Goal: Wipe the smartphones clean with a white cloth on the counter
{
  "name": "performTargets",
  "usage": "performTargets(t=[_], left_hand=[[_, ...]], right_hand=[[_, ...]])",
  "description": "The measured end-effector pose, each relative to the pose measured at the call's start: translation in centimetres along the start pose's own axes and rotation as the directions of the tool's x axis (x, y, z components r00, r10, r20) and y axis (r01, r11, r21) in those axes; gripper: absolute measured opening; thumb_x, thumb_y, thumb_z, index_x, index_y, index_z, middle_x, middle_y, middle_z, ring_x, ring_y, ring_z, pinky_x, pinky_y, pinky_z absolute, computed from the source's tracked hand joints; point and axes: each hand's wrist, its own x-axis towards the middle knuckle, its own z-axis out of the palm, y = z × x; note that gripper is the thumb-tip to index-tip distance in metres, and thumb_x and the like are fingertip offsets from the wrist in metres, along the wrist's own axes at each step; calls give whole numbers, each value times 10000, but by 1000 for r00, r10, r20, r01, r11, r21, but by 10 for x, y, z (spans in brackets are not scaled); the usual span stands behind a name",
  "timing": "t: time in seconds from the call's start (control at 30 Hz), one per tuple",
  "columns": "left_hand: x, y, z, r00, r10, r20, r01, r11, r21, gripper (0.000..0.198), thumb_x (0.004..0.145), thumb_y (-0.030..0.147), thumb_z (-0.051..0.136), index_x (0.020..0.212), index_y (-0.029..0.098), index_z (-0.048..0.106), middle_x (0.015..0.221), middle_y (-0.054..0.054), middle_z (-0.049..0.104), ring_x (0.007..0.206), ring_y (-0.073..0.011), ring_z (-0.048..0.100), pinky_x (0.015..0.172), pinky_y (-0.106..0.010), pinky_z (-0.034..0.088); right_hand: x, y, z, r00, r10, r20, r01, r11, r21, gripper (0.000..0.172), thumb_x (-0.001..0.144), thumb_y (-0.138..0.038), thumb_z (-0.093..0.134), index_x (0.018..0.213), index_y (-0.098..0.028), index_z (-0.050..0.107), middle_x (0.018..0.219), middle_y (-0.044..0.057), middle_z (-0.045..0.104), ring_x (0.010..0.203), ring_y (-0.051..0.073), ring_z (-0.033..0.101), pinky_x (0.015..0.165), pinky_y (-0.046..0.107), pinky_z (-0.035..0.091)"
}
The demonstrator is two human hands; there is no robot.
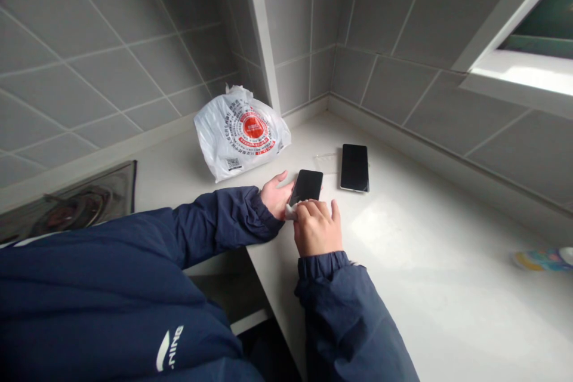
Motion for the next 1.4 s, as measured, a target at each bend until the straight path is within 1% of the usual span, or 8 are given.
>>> performTargets(t=[0.23,0.3,0.4,0.47,0.7,0.87,1.07,1.4], left_hand=[[-2,1,3,996,86,-12,-86,996,19,516,1017,476,306,1372,204,563,1184,-117,680,986,-259,692,917,-438,496],[-4,1,6,997,76,-6,-76,997,29,534,1016,481,293,1392,205,552,1209,-122,676,1031,-286,691,980,-486,462],[-6,0,11,997,82,10,-82,996,40,541,1008,467,293,1392,190,556,1207,-132,682,1078,-318,686,1057,-531,399],[-6,-1,13,995,101,8,-101,994,39,534,1010,445,286,1369,167,567,1171,-136,694,1061,-308,693,1073,-518,387],[-6,-1,11,997,79,20,-79,997,21,569,985,455,302,1409,148,524,1232,-176,670,1128,-340,663,1056,-552,383],[-5,0,10,997,61,48,-62,997,33,576,984,474,280,1390,159,539,1233,-177,664,1091,-331,667,994,-527,431],[-3,0,1,991,15,130,-27,995,93,531,994,489,272,1248,163,605,1117,-159,685,940,-314,681,790,-466,492],[5,1,-14,991,-67,115,49,988,150,520,1008,471,288,1224,123,607,1086,-172,719,995,-269,708,977,-440,466]], right_hand=[[6,20,-2,969,237,-75,-225,964,141,148,784,-189,545,891,-209,645,881,71,659,794,211,611,706,291,450],[6,24,0,900,433,-52,-407,877,256,232,784,-236,536,989,-197,636,916,86,676,805,222,629,716,303,454],[7,28,1,737,647,198,-667,646,372,316,819,-349,545,1078,-196,641,810,70,700,773,240,646,724,325,455],[8,30,1,659,666,350,-748,530,399,323,841,-438,539,1029,-209,669,689,41,692,682,223,638,670,312,453],[8,40,2,574,486,659,-817,283,503,442,816,-594,554,746,-178,685,640,47,698,367,109,470,374,245,353],[8,35,5,582,372,723,-804,130,580,435,768,-606,625,808,-175,663,727,56,726,390,92,484,341,214,311],[8,36,11,640,439,630,-729,87,679,450,769,-646,637,829,-205,578,742,25,726,395,86,502,337,205,330],[32,54,27,674,520,526,-661,106,743,381,810,-602,612,783,-231,528,539,-35,610,368,108,498,340,216,342]])
